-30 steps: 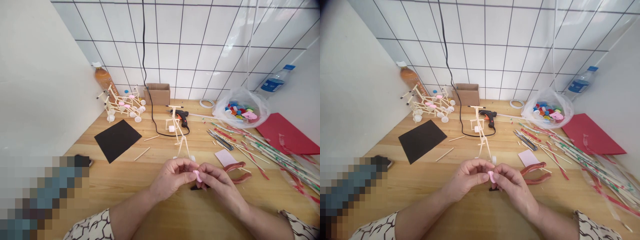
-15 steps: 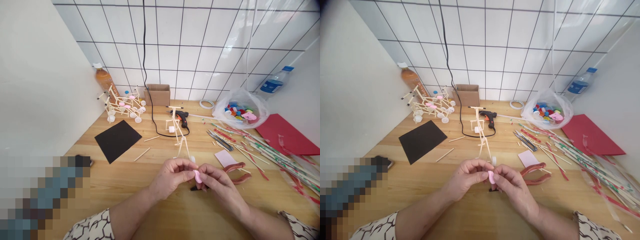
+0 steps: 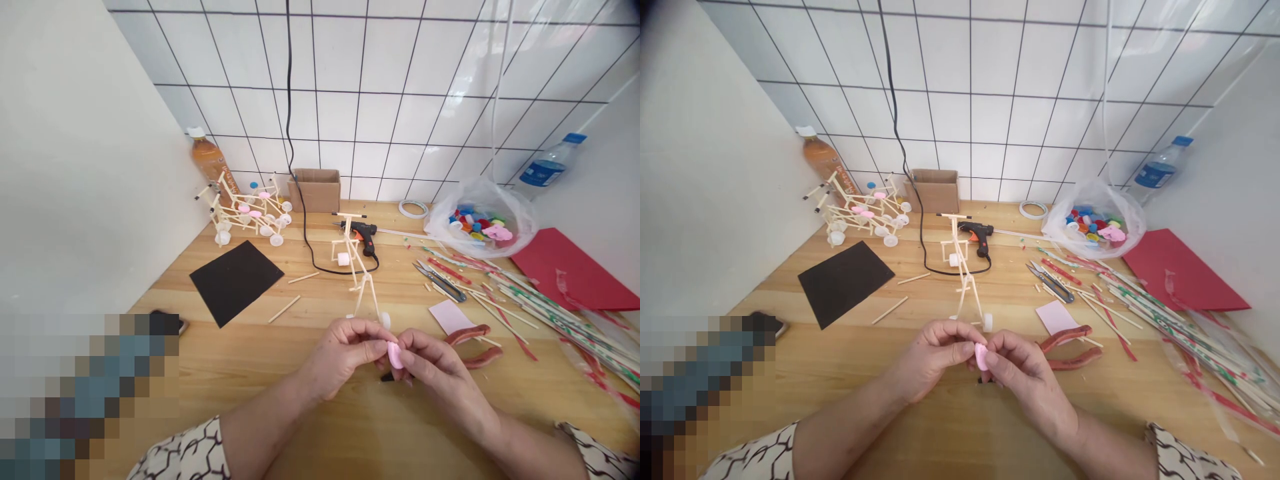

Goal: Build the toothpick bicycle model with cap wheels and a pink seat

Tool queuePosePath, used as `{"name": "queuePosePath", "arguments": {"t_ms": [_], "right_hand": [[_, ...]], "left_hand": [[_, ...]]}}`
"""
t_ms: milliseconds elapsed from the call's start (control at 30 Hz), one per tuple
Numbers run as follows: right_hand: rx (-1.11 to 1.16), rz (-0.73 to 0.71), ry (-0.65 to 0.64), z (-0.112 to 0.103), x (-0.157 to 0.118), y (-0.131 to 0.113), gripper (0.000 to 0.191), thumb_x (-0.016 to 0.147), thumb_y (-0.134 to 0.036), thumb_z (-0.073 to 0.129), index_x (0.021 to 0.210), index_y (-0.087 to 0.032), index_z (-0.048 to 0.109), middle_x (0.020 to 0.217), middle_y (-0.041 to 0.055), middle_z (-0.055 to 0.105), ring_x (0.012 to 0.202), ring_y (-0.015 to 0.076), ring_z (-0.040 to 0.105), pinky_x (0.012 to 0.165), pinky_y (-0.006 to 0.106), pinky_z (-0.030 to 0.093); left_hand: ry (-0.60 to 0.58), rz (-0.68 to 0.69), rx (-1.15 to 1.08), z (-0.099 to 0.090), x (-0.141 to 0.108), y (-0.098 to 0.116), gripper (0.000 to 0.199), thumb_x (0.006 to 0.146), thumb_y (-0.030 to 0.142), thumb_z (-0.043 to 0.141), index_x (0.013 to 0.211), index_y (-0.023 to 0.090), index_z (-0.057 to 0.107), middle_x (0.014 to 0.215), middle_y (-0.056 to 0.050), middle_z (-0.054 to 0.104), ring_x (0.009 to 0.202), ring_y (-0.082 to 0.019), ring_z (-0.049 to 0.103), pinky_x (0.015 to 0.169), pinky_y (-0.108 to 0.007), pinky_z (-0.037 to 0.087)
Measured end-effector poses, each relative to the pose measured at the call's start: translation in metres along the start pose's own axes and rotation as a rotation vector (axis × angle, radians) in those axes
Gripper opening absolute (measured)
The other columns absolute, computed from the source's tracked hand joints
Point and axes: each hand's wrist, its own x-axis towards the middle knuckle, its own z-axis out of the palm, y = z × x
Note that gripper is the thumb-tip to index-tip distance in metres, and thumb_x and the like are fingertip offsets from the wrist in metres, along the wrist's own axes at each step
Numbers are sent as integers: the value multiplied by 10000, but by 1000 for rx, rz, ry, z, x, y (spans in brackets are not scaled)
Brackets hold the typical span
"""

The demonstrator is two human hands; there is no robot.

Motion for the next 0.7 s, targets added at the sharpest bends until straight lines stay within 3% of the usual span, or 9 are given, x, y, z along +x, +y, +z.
{"name": "queuePosePath", "arguments": {"t_ms": [167,367,700], "right_hand": [[18,-28,-31,0,1,0,275,859,-409,517,758,-160,572,651,-8,522,608,99,405,580,238,315],[-79,7,32,4,1,-5,261,818,-413,569,743,-165,538,693,7,552,660,117,479,623,245,377],[-269,-91,108,6,1,1,275,795,-433,564,751,-163,547,638,-10,508,580,105,456,534,225,386]], "left_hand": [[-6,-4,-5,-1,1,-2,190,702,299,711,783,127,712,657,-44,670,594,-121,592,626,-247,443],[-17,3,6,2,-1,1,145,732,249,687,822,138,704,716,-30,669,624,-99,590,640,-225,453],[122,53,271,11,-6,11,105,734,215,663,740,111,659,722,-28,651,687,-103,569,673,-210,446]]}}
